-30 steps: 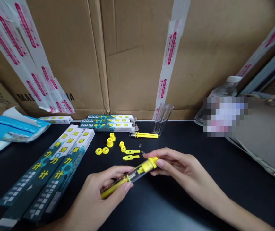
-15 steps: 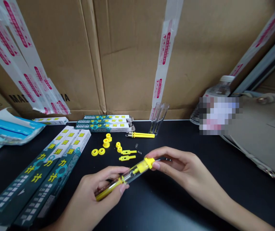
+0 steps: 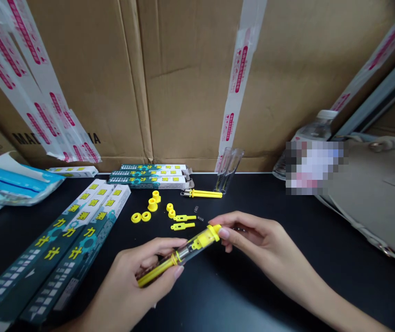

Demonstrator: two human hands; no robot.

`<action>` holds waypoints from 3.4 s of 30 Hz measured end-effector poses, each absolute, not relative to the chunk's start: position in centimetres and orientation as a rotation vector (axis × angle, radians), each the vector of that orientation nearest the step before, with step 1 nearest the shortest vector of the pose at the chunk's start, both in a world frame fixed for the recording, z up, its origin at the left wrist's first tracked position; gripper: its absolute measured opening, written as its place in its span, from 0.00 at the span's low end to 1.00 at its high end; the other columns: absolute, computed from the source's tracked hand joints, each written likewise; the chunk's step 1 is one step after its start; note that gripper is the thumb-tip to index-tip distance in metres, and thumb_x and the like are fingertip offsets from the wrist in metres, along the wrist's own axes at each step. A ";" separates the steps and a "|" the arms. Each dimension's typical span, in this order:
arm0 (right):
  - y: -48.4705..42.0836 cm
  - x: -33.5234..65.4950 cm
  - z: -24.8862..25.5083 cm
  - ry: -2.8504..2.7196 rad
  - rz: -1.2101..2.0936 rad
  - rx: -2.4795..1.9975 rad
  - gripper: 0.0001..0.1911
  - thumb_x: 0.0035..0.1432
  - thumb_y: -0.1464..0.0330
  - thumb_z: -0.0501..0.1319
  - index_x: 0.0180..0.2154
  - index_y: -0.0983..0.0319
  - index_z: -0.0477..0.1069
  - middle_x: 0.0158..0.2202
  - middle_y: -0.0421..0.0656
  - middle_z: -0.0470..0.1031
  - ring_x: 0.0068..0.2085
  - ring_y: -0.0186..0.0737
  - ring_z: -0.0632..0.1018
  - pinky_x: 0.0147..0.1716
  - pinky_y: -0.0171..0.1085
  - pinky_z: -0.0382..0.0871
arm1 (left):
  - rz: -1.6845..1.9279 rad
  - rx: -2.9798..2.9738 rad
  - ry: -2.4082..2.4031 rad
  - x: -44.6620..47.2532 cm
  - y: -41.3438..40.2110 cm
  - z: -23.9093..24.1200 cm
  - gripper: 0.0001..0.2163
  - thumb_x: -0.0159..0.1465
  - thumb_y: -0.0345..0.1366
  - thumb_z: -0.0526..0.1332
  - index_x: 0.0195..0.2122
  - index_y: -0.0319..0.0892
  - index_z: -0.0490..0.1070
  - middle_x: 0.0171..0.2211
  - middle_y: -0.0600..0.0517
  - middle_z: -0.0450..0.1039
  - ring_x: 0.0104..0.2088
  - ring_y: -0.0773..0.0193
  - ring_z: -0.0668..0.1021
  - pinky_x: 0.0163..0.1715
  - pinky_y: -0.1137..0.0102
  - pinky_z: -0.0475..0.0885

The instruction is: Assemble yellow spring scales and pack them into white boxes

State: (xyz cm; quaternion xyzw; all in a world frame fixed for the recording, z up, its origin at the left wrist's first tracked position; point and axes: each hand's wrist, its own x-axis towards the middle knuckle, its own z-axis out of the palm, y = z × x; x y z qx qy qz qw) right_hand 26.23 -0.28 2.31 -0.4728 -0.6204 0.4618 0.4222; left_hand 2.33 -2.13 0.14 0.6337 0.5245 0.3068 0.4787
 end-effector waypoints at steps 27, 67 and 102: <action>-0.1 26.3 1.4 -1.654 1.062 -1.160 0.09 0.60 0.66 0.66 0.42 0.60 0.79 0.36 0.42 0.81 0.32 0.36 0.81 0.35 0.33 0.80 | 0.699 2.628 1.391 1.8 -2.3 1.5 0.16 0.72 0.34 0.47 0.52 0.47 0.73 0.44 0.52 0.83 0.41 0.55 0.84 0.43 0.58 0.79; -1.4 25.7 0.9 -1.770 1.175 -1.234 0.04 0.64 0.69 0.61 0.37 0.60 0.74 0.33 0.39 0.80 0.31 0.35 0.80 0.33 0.33 0.75 | 0.567 2.974 1.336 6.1 -1.0 0.4 0.03 0.65 0.32 0.61 0.39 0.43 0.68 0.28 0.56 0.79 0.24 0.59 0.83 0.17 0.70 0.69; -0.3 26.9 0.8 -2.477 0.492 -0.954 0.06 0.71 0.67 0.55 0.38 0.59 0.62 0.36 0.41 0.69 0.36 0.39 0.73 0.35 0.36 0.67 | 0.865 2.950 1.233 5.3 -0.9 -0.6 0.15 0.77 0.41 0.41 0.51 0.40 0.63 0.34 0.50 0.83 0.30 0.59 0.85 0.25 0.66 0.77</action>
